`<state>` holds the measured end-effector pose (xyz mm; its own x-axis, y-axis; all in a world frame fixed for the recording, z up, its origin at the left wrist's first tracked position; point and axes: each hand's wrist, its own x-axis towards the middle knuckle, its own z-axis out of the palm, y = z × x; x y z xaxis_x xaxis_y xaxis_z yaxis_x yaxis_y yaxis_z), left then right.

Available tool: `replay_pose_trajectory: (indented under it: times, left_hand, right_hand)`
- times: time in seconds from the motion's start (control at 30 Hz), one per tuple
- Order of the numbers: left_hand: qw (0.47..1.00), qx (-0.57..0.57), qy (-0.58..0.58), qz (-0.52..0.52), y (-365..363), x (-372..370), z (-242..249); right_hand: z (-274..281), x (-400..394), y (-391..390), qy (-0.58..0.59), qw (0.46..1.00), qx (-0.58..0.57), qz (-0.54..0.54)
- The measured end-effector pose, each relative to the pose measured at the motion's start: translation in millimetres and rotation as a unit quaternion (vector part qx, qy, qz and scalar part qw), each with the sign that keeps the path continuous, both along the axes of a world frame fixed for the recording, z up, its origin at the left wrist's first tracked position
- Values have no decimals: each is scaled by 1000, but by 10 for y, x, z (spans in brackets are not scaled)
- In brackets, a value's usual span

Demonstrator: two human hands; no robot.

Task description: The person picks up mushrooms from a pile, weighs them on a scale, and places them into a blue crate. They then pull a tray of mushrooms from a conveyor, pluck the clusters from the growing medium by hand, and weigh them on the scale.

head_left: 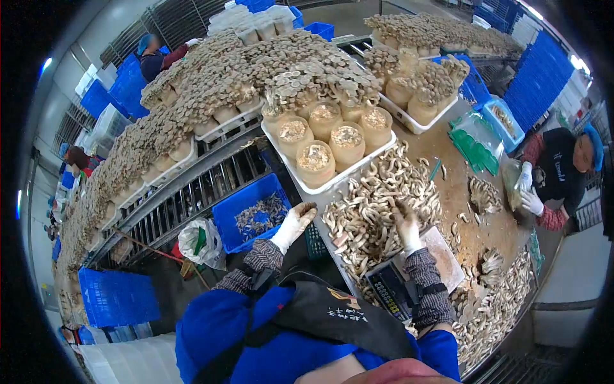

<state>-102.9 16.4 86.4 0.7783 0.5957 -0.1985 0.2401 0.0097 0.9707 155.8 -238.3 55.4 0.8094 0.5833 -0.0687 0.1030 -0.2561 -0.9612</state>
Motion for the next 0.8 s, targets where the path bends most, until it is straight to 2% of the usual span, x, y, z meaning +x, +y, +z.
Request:
replay_pose_trajectory:
  times: [0.07,0.1,0.17,0.2,0.23,0.3,0.33,0.37,0.43,0.47,0.5,0.57,0.63,0.67,0.7,0.77,0.8]
  left_hand:
    - [999,10,-36,1,169,-50,-74]
    - [999,4,-37,-1,251,-87,-64]
    - [998,-28,-54,17,446,-165,-17]
    - [997,-32,-66,32,560,-183,-59]
    - [997,-38,-67,31,711,-190,-164]
    - [990,-58,-89,92,1050,-191,-340]
    - [990,-38,-83,111,1240,-179,-374]
    - [989,-47,-85,108,1473,-151,-409]
    - [978,49,-94,179,1957,9,-386]
    - [975,77,-99,183,2278,88,-352]
    - [972,106,-102,186,2629,175,-308]
    - [954,153,-153,210,3258,435,-57]
    - [929,287,-144,186,3972,752,-146]
    - [937,283,-156,131,4285,938,-128]
    - [943,278,-168,75,4521,1106,-96]
    - [971,155,-165,-81,4713,1265,361]
    - [982,121,-109,-99,4754,1272,620]
  right_hand:
    - [-309,-95,210,-58,998,-22,10]
    - [367,-374,360,-51,998,-42,21]
    - [212,-347,625,-64,996,-40,43]
    - [178,-377,803,-93,993,-68,7]
    - [162,-386,947,-103,994,-43,-3]
    - [288,-480,1224,-143,984,-103,-23]
    - [231,-438,1372,-158,986,-48,-25]
    - [266,-428,1581,-70,993,-11,-89]
    - [406,-546,1904,-15,991,27,-131]
    - [462,-607,2097,-49,989,45,-133]
    - [662,-680,2319,13,993,57,-103]
    - [711,-846,2772,34,995,78,-52]
    - [1116,-1106,3359,-12,999,25,27]
    - [1094,-1162,3615,-17,999,8,51]
    - [1078,-1187,3846,-20,997,-10,75]
    - [1107,-1115,4299,-238,959,-119,100]
    - [978,-1066,4498,-229,959,-146,84]
